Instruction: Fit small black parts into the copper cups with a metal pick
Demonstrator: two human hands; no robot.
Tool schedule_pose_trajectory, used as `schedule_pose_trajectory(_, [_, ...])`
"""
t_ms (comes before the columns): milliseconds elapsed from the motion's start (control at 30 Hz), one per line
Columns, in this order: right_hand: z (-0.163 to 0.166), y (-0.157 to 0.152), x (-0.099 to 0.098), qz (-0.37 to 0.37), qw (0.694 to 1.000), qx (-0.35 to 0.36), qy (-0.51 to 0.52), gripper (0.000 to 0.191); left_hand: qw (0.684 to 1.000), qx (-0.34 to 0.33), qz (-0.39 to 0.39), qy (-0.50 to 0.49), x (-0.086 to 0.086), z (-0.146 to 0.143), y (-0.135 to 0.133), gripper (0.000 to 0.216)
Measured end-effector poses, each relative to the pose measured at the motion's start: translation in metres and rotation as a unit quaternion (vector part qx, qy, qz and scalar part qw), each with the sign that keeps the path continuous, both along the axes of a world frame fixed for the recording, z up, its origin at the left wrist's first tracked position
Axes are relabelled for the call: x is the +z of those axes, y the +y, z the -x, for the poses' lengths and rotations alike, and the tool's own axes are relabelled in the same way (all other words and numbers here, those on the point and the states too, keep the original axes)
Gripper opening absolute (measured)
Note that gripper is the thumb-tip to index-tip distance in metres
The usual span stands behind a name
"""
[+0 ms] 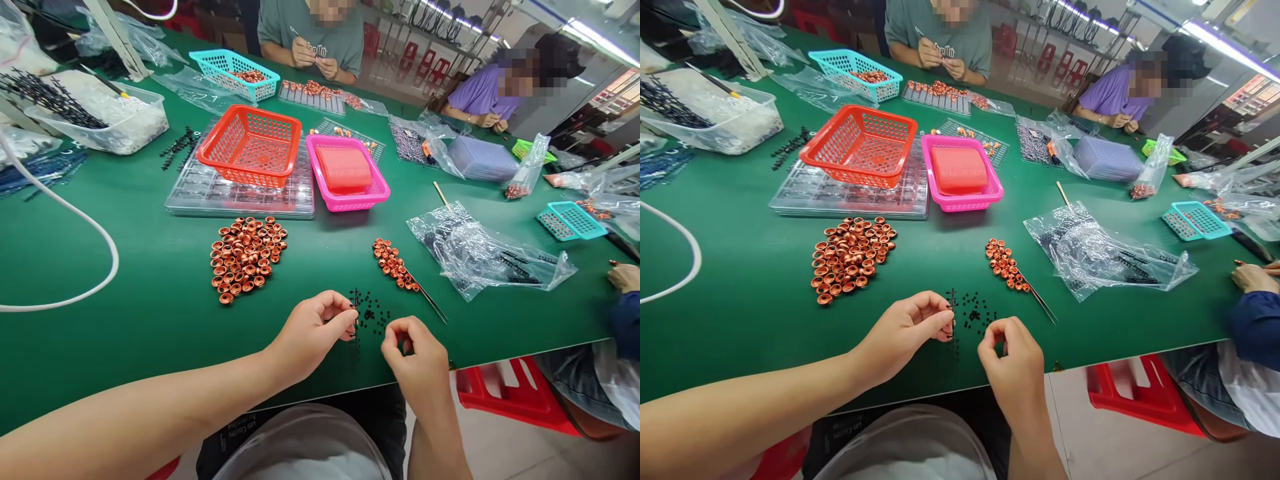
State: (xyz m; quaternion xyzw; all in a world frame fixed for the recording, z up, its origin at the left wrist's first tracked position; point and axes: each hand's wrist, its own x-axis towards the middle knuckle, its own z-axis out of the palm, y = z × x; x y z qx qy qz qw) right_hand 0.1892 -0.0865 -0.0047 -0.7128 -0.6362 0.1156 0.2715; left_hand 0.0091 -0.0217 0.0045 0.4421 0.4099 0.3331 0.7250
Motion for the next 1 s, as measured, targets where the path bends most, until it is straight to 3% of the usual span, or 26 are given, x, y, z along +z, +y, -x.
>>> schedule_pose_trajectory(100, [-0.019,-0.001,0.003,0.069,0.998,0.014,-0.004,0.010,1.000,-0.010,-0.004,0.004,-0.001,0.000,0.001,0.019])
schedule_pose_trajectory(200, [-0.024,-0.001,0.004,0.089,0.995,0.037,-0.010,0.011,1.000,-0.019,-0.006,0.002,-0.001,0.000,0.001,0.019])
schedule_pose_trajectory(600, [-0.024,-0.004,0.004,0.089,0.996,-0.001,0.014,0.009,0.999,-0.029,0.012,-0.029,-0.004,0.002,0.002,0.021])
schedule_pose_trajectory(733, [-0.016,-0.008,0.011,0.077,0.990,-0.016,0.118,0.010,0.996,-0.042,0.024,-0.070,-0.005,0.002,0.003,0.020])
schedule_pose_trajectory(867, [0.000,-0.010,0.014,0.121,0.959,0.044,0.252,0.010,0.994,-0.051,0.016,-0.091,-0.004,0.002,0.003,0.017])
schedule_pose_trajectory(1000, [0.010,-0.008,0.011,0.143,0.941,0.076,0.297,0.009,0.994,-0.054,0.007,-0.098,-0.001,0.002,0.002,0.015])
